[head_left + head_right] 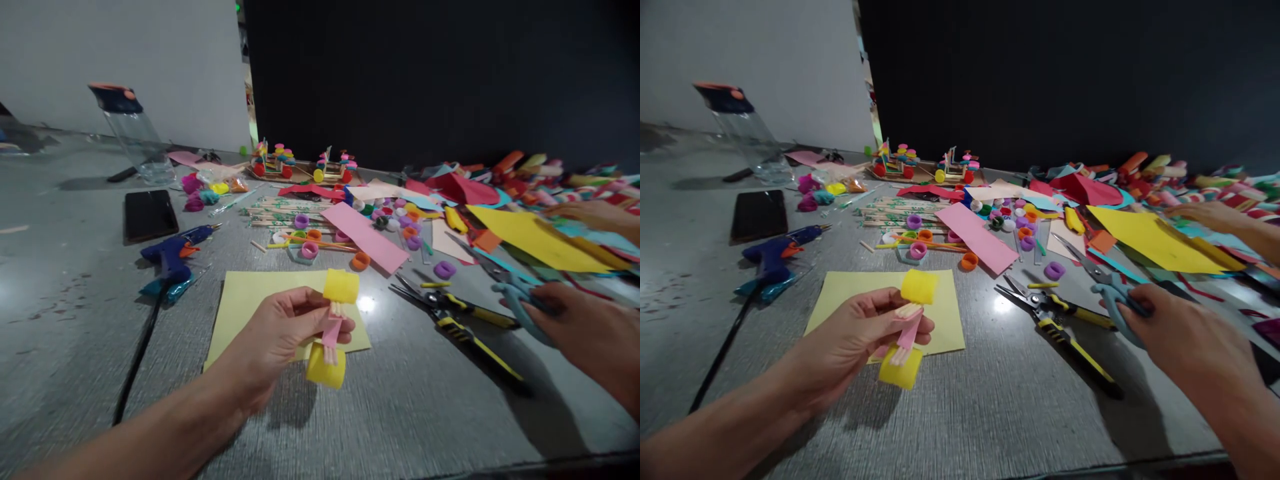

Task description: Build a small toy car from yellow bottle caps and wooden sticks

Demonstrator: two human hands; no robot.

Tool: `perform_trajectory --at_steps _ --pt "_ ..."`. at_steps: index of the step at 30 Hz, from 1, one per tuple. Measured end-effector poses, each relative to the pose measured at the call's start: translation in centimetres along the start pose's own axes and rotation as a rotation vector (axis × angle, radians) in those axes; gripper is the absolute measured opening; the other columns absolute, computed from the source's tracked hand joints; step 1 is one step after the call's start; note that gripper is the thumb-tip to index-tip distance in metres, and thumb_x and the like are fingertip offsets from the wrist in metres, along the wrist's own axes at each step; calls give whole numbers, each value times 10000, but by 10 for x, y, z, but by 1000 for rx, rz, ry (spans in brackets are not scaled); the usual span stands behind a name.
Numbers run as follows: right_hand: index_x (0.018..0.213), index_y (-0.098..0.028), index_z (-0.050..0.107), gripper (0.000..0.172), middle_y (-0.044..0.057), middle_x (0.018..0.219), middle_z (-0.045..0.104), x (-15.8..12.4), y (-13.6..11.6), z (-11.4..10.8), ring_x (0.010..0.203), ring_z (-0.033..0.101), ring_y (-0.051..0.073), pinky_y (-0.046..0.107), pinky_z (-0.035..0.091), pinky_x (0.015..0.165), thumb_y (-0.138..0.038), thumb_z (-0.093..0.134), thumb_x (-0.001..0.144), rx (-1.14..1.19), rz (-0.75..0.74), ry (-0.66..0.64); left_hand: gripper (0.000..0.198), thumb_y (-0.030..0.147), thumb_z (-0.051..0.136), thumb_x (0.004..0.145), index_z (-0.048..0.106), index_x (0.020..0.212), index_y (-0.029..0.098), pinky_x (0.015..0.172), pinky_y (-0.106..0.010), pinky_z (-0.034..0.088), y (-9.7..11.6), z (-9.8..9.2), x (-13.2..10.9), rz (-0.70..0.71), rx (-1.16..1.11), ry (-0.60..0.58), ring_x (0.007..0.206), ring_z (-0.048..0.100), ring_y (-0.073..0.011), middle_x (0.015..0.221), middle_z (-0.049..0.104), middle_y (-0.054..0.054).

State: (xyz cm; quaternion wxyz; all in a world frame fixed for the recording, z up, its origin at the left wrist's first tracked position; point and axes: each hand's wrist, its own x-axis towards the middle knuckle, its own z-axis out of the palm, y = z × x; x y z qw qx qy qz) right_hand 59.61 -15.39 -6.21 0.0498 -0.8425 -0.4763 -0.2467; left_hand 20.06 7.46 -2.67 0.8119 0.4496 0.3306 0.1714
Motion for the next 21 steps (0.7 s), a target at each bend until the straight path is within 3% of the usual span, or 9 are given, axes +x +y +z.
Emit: perform_trajectory --at_steps 3,8,13,15,17,19,21 --pt "624 -240 710 252 20 433 597 6 22 12 309 539 217 264 203 360 -458 699 750 -7 53 -129 203 298 857 735 758 832 151 727 -228 534 0 2 -3 31 -18 -29 727 708 -139 768 784 -51" --pt "644 -222 744 267 33 476 656 13 28 27 346 592 206 261 282 365 -437 667 782 90 16 -164 238 302 885 691 749 807 144 714 -230 529 1 3 -4 57 10 -27 703 691 -134 754 775 -40" --pt "628 -242 765 133 20 505 677 28 15 13 383 614 198 258 318 383 -322 731 729 116 -34 -160 257 321 879 701 738 820 142 719 -254 537 2 3 -3 23 30 10 718 710 -156 765 781 -60" --pt "642 -222 760 173 45 508 672 33 -5 -2 360 583 213 276 301 376 -329 718 772 84 -32 -63 270 323 878 701 736 844 142 713 -265 540 2 2 -3 0 26 31 711 719 -163 784 785 -66" --pt "739 -198 748 210 70 564 685 33 -42 -22 387 584 229 295 320 390 -362 672 846 75 -36 68 275 328 871 710 737 865 145 714 -272 540 2 1 -2 -13 26 41 706 725 -164 812 788 -65" --pt "921 -224 721 174 45 751 736 29 -95 -43 591 683 209 290 459 528 -384 657 897 163 -121 142 260 328 856 731 742 883 149 733 -278 539 1 0 -1 -8 36 44 726 730 -164 842 788 -63" --pt "942 -211 663 102 41 833 716 22 -155 -62 729 693 190 292 514 676 -307 629 946 406 -328 176 242 333 834 759 744 899 158 755 -283 538 0 -1 0 -6 49 44 767 735 -169 866 789 -63"
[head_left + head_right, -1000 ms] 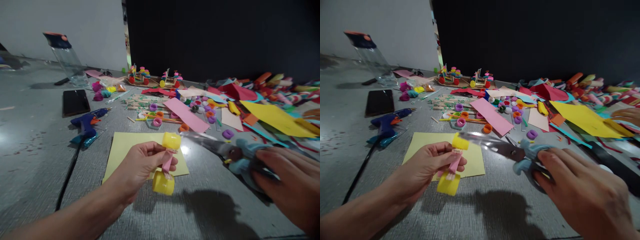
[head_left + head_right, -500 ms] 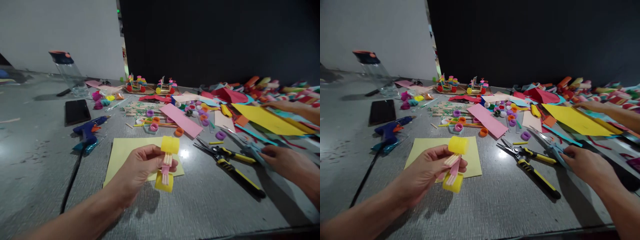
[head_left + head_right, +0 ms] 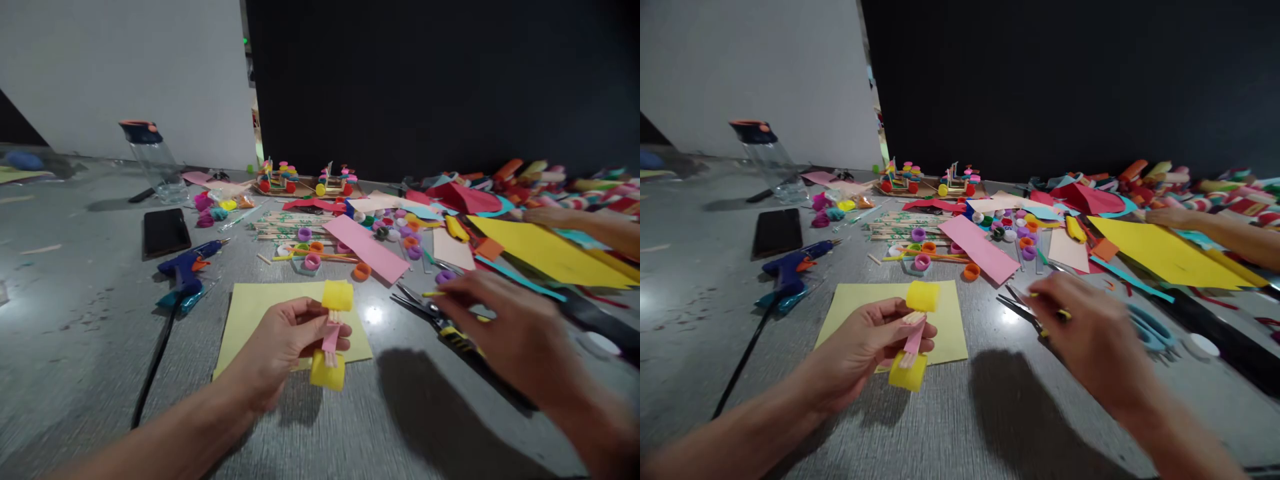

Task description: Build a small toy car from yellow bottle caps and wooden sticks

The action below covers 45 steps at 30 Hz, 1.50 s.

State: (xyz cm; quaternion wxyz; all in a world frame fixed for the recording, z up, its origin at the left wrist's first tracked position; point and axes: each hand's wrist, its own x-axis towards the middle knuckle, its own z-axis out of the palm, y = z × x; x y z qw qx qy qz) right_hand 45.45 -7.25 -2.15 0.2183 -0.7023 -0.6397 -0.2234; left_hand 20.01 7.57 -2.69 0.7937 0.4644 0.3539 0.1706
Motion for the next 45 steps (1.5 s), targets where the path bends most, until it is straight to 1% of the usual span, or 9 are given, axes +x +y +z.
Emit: perform_trajectory --at_steps 3,7,18,22,25,29,35,40,45 --pt "955 -199 607 55 45 888 682 18 -74 14 792 674 177 282 518 674 -247 630 969 298 -207 45 257 331 837 753 739 925 167 736 -262 526 -1 -1 3 7 -14 -7 778 718 -157 869 780 -55" --pt "941 -193 593 49 65 915 661 29 -106 28 804 658 186 308 540 690 -208 633 966 359 -287 78 289 311 869 695 747 892 140 639 -221 488 -3 0 4 76 -46 -40 665 627 -113 766 709 -16" --pt "946 -215 579 129 46 883 657 26 -101 38 767 633 174 303 533 656 -98 627 924 393 -294 147 163 278 792 782 756 871 146 698 -234 489 -7 1 4 88 -124 -108 656 603 -105 761 699 -15" --pt "910 -223 567 149 17 836 638 29 -95 34 747 622 159 297 517 658 -83 617 909 425 -189 209 154 295 709 878 752 927 156 795 -266 516 -6 -3 6 56 -219 -123 835 703 -152 920 763 -54" --pt "844 -220 569 106 -5 775 615 34 -84 36 655 569 140 290 479 633 -166 620 919 451 6 215 148 272 700 889 753 934 141 813 -261 524 -3 -5 8 86 -197 -80 872 729 -165 931 784 -71" --pt "797 -199 606 210 -23 652 583 44 -65 50 533 504 127 256 403 503 -341 588 950 525 236 51 76 181 703 881 738 924 130 809 -252 546 2 -6 7 149 -219 6 851 744 -162 938 798 -90" --pt "733 -180 683 194 4 621 640 50 -47 71 551 544 153 258 362 508 -321 647 863 544 288 -228 77 103 650 903 698 955 133 811 -261 575 9 -10 4 191 -245 61 848 760 -166 954 804 -108" --pt "802 -176 684 169 52 706 665 56 -50 51 624 554 180 282 346 556 -317 623 873 533 337 -200 92 75 625 902 690 954 113 776 -281 590 8 -11 6 211 -270 97 818 767 -190 917 800 -132" --pt "1039 -215 664 214 13 862 705 56 -93 20 687 628 153 252 464 580 -376 662 899 780 220 -350 105 62 631 880 698 944 113 757 -285 591 10 -5 2 257 -302 96 794 761 -193 913 793 -124"
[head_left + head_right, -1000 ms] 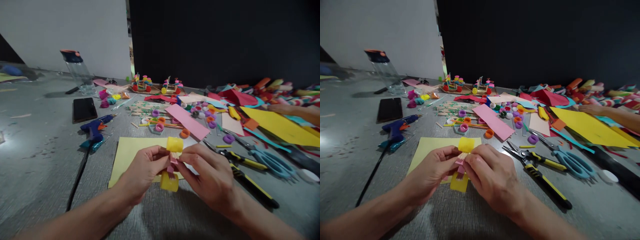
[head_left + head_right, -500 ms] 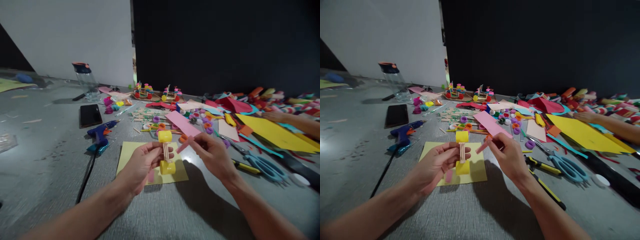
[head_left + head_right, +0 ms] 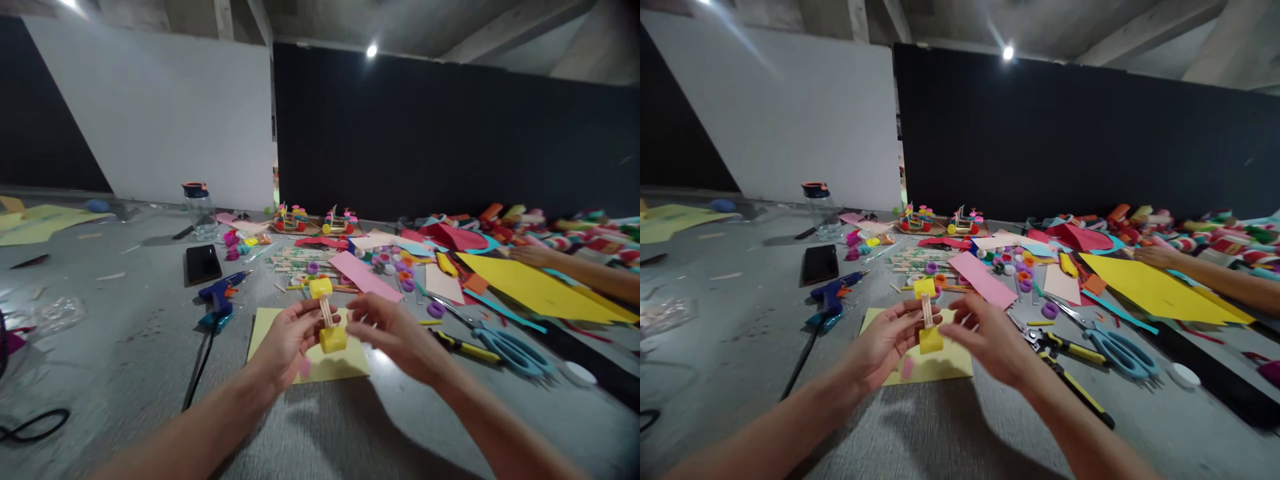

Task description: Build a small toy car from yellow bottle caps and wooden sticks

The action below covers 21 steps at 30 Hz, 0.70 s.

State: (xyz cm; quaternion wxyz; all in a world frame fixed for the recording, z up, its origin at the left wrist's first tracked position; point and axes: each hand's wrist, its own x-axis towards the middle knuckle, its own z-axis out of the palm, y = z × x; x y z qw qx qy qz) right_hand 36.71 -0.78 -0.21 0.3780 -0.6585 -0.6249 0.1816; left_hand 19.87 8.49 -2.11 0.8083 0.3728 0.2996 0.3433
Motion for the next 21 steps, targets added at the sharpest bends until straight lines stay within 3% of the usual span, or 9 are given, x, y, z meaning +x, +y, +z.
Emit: perform_trajectory --at_steps 2,4,8,13,21 --pt "1182 -243 593 424 -4 968 700 -7 -16 15 756 640 154 259 496 640 -294 777 803 38 -27 -17 107 64 660 853 704 935 116 729 -264 583 3 3 -3 25 -15 -6 756 750 -181 873 788 -106" --pt "1197 -241 566 497 0 993 685 -12 -24 29 806 628 170 294 491 704 -183 794 760 31 -32 26 109 70 684 828 713 925 111 695 -242 570 6 4 -5 47 -27 -10 728 738 -171 837 780 -94" --pt "1172 -252 575 427 7 1029 676 -13 -24 47 851 612 189 337 470 745 -114 731 799 26 -47 86 128 56 683 798 720 910 104 710 -236 567 12 3 -11 73 -61 -7 731 729 -165 829 775 -87" --pt "1140 -259 594 405 5 1028 684 -8 -25 52 866 612 198 356 471 763 -108 731 790 57 -86 69 83 83 726 776 720 856 103 688 -219 565 18 -4 -23 73 -101 11 713 724 -159 804 773 -88" --pt "1156 -260 602 380 23 1011 692 -4 -52 62 860 630 205 365 493 786 -211 736 804 118 -149 -61 188 112 834 685 724 838 118 690 -232 588 26 -33 -50 107 -194 68 737 743 -184 830 782 -94"
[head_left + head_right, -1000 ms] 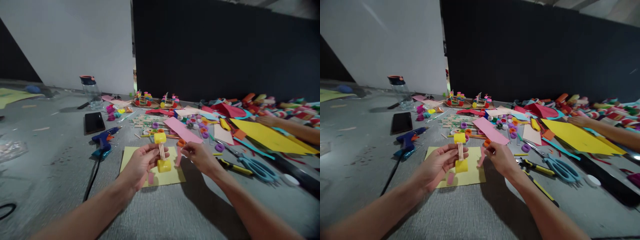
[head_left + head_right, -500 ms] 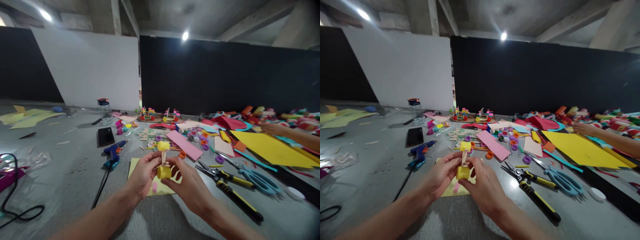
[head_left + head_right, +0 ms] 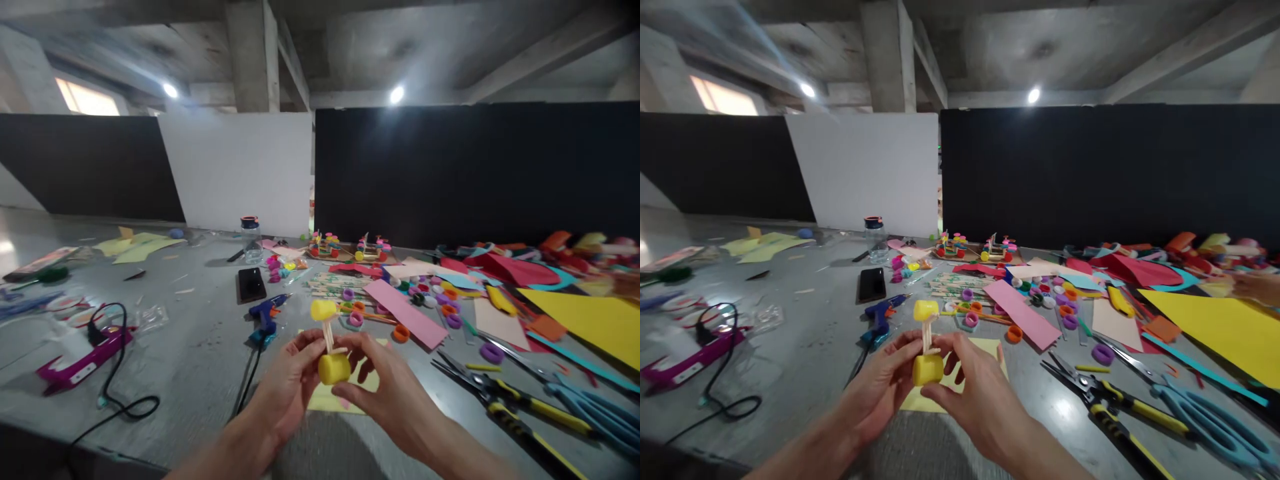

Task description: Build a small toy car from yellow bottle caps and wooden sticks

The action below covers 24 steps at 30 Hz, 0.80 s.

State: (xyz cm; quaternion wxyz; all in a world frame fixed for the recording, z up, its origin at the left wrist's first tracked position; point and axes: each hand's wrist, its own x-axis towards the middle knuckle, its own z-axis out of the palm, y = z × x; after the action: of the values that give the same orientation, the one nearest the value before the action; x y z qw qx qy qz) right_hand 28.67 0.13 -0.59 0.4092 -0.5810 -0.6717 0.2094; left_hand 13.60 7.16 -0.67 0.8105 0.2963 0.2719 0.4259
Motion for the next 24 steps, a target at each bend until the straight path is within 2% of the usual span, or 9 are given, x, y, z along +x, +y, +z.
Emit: perform_trajectory --at_steps 2,5,8,11,15,18,24 --pt "1211 -256 574 363 32 1017 685 4 0 1 847 637 194 334 509 737 -318 685 871 95 -12 -62 213 112 838 688 726 870 116 693 -238 595 6 -11 -6 24 -17 37 751 749 -192 846 786 -103" --pt "1233 -217 552 352 44 956 676 16 9 5 795 650 183 304 522 659 -447 520 968 154 38 -86 240 110 830 711 727 928 123 701 -230 599 16 -29 -17 100 -42 112 762 755 -185 855 793 -96" --pt "1055 -194 616 291 22 805 654 34 20 15 726 647 182 287 504 606 -443 487 978 56 64 -122 255 115 834 714 732 947 122 703 -212 599 26 -44 -29 201 -69 165 770 754 -170 890 798 -93" --pt "894 -192 640 206 12 760 654 56 20 31 713 634 181 292 479 618 -361 538 955 -93 35 -177 301 147 869 682 741 954 130 716 -217 606 33 -55 -39 287 -93 202 809 759 -181 915 800 -87" --pt "932 -163 655 130 31 889 681 83 3 59 831 644 196 366 507 779 -286 616 944 -368 15 -193 411 187 925 602 752 972 137 723 -235 617 42 -65 -49 376 -112 244 838 766 -212 915 803 -99" --pt "1012 -148 660 211 54 1011 681 98 -15 82 959 649 216 436 514 894 -352 642 958 -535 25 -216 429 192 945 559 761 944 146 725 -236 625 51 -74 -57 438 -118 291 830 772 -219 912 806 -93" --pt "1062 -157 667 366 72 1048 690 111 -44 124 945 672 215 430 546 868 -505 598 970 -679 105 -270 333 175 928 601 778 898 168 743 -191 620 63 -92 -72 475 -101 385 826 774 -188 887 811 -54"
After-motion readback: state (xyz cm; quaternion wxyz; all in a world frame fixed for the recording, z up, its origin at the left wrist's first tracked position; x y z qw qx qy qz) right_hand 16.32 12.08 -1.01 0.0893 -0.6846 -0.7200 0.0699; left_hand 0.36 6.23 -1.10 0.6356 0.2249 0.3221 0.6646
